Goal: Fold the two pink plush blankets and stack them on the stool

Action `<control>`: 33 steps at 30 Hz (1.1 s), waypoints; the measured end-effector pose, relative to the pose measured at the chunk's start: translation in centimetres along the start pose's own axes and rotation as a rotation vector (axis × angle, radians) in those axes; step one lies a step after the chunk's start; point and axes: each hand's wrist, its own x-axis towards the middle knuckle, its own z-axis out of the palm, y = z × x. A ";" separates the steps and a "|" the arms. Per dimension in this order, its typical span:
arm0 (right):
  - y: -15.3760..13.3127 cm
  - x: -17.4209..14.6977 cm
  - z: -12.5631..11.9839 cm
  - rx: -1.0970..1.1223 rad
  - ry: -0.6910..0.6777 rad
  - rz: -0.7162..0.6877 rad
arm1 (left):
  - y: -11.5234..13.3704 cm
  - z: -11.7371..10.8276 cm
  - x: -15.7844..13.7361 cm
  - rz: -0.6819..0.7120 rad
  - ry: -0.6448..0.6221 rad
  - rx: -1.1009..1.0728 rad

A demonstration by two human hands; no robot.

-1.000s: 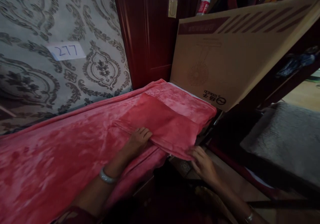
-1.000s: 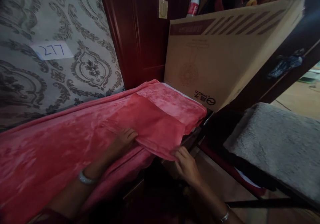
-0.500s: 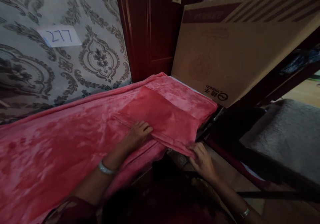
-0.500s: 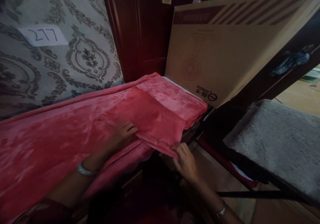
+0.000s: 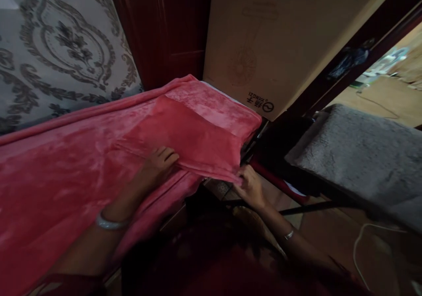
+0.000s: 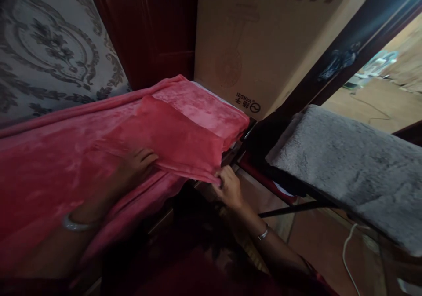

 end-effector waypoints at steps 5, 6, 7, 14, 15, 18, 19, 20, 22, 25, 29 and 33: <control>0.1 -1.3 0.7 0.051 -0.204 0.002 | 0.1 0.1 -0.2 0.043 0.004 0.064; 0.0 -1.3 0.7 0.047 -0.214 0.004 | 0.2 0.1 -0.3 0.050 0.009 0.074; -0.3 -1.1 0.6 0.040 -0.204 0.005 | 0.2 0.1 -0.3 0.056 0.011 0.081; -4.4 3.9 3.9 0.079 -0.114 -0.087 | 0.5 -0.1 -0.5 0.004 -0.038 0.064; -5.1 4.8 4.9 0.070 -0.137 -0.089 | 0.5 -0.1 -0.6 0.002 -0.019 0.056; -6.8 7.0 7.5 -0.041 -0.284 -0.046 | 0.5 -0.1 -0.8 -0.008 0.026 0.023; -7.2 7.6 8.1 -0.092 -0.342 -0.029 | 0.5 -0.1 -0.8 -0.016 0.034 0.012; -7.3 8.1 8.5 -0.134 -0.396 -0.018 | 0.5 -0.1 -0.9 -0.022 0.043 0.006; -7.3 9.3 8.9 -0.154 -0.488 -0.004 | 0.5 -0.1 -1.0 -0.038 0.069 0.013; -5.9 12.0 8.5 -0.038 -0.584 0.033 | 0.5 -0.2 -1.1 -0.085 0.171 0.067; -2.4 19.3 6.8 0.197 -0.620 0.074 | 0.2 -0.6 -1.5 -0.138 0.387 0.121; 2.1 29.3 3.6 0.412 -0.482 0.383 | -0.3 -0.6 -1.8 -0.183 0.468 0.146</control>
